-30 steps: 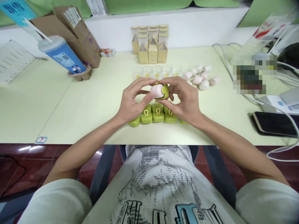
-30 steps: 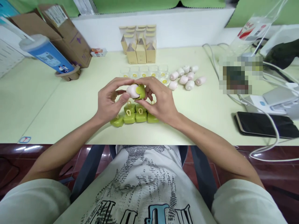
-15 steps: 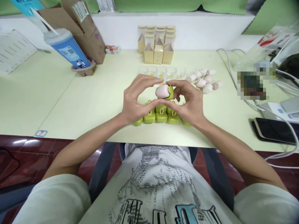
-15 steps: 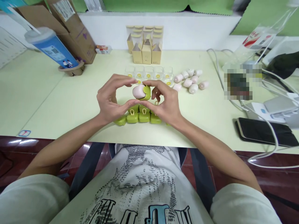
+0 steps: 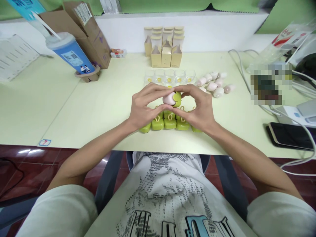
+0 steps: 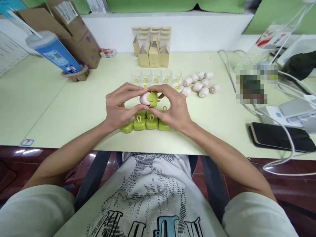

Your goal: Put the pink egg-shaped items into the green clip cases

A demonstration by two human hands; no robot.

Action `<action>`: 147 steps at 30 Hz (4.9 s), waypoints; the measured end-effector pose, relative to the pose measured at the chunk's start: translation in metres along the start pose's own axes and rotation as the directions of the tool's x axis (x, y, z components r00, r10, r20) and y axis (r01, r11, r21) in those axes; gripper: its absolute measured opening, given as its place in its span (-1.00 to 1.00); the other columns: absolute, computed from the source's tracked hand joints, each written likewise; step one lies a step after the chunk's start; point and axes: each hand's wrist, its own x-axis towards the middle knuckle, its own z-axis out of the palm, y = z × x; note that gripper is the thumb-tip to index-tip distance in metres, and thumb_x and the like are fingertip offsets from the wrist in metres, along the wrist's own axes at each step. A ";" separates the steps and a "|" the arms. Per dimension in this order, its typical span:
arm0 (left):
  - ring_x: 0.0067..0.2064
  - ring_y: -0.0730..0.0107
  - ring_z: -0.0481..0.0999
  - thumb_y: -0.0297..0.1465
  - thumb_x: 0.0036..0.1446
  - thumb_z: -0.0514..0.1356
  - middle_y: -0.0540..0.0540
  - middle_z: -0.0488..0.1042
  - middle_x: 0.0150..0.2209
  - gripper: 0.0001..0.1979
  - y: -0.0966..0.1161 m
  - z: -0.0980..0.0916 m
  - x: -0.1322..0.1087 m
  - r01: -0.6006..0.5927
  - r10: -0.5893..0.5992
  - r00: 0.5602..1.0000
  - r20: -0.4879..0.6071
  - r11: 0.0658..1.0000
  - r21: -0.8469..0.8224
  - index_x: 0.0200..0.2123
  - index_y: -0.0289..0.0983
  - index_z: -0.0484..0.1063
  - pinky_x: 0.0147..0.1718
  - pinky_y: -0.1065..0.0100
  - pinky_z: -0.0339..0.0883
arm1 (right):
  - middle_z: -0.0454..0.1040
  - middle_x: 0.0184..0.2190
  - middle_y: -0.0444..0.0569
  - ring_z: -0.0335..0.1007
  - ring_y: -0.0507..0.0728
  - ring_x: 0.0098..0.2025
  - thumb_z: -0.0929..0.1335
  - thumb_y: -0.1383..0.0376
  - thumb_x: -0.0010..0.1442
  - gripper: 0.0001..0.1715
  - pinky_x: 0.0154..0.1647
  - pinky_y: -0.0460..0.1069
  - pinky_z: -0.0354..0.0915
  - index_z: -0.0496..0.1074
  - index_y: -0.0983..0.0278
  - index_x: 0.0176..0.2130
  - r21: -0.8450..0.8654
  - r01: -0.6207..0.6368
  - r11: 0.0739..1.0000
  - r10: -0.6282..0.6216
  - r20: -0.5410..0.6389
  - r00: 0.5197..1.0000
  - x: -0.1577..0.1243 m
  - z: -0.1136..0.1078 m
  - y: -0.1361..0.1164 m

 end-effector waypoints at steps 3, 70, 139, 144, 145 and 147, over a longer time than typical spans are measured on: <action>0.04 0.08 0.82 0.20 0.40 0.49 -0.05 0.83 -0.01 -0.57 -0.002 -0.001 0.001 -0.049 0.049 0.999 -0.006 0.997 -0.051 0.16 0.17 0.84 0.14 -0.12 0.75 | 0.80 0.12 0.07 0.77 0.34 0.10 0.68 -0.31 0.30 -0.23 0.22 0.34 0.77 0.72 0.09 0.23 0.068 -0.026 0.997 0.025 0.016 1.000 0.000 0.001 -0.001; -0.08 0.21 0.68 -0.27 0.24 0.60 -0.16 0.69 0.07 -0.67 -0.083 -0.041 0.012 0.363 -0.433 0.898 0.084 0.834 0.415 0.01 -0.23 0.76 -0.05 0.18 0.62 | 0.75 -0.06 0.26 0.45 0.59 0.17 0.41 0.27 0.41 -0.52 0.08 0.40 0.49 0.75 0.27 0.21 -0.712 -0.061 0.699 0.279 0.193 0.941 0.009 -0.081 0.093; 0.22 0.04 0.83 0.32 0.25 0.54 -0.19 0.78 0.22 -0.23 0.003 0.013 -0.012 0.098 -0.096 0.995 0.025 0.986 -0.138 0.28 -0.04 0.67 0.17 -0.01 0.84 | 0.80 -0.01 0.02 0.76 0.32 0.03 0.66 -0.37 0.29 -0.33 0.16 0.30 0.74 0.79 0.01 0.07 0.295 -0.068 0.953 0.063 0.027 0.998 0.005 -0.015 0.008; 0.30 -0.08 0.80 0.39 0.24 0.49 -0.20 0.76 0.27 -0.16 -0.002 0.013 -0.013 0.145 -0.141 0.989 0.052 0.986 -0.084 0.34 -0.02 0.67 0.30 -0.13 0.80 | 0.74 0.02 0.02 0.72 0.30 0.04 0.62 -0.41 0.31 -0.29 0.18 0.29 0.74 0.71 0.04 0.07 0.234 -0.085 0.969 0.084 0.017 0.996 0.001 -0.010 0.008; 0.31 -0.09 0.80 0.39 0.25 0.48 -0.19 0.75 0.28 -0.16 -0.003 0.013 -0.013 0.147 -0.142 0.988 0.056 0.985 -0.085 0.35 -0.01 0.67 0.32 -0.15 0.78 | 0.73 0.03 0.02 0.72 0.29 0.04 0.62 -0.42 0.32 -0.28 0.17 0.29 0.75 0.70 0.04 0.08 0.228 -0.083 0.970 0.082 0.017 0.997 0.000 -0.008 0.008; 0.36 -0.10 0.77 0.39 0.27 0.46 -0.17 0.73 0.30 -0.17 -0.003 0.013 -0.012 0.154 -0.149 0.987 0.065 0.984 -0.092 0.39 0.03 0.66 0.36 -0.18 0.75 | 0.72 0.06 0.04 0.71 0.30 0.06 0.60 -0.42 0.34 -0.27 0.15 0.28 0.76 0.66 0.04 0.10 0.211 -0.075 0.975 0.074 0.015 0.997 -0.002 -0.006 0.007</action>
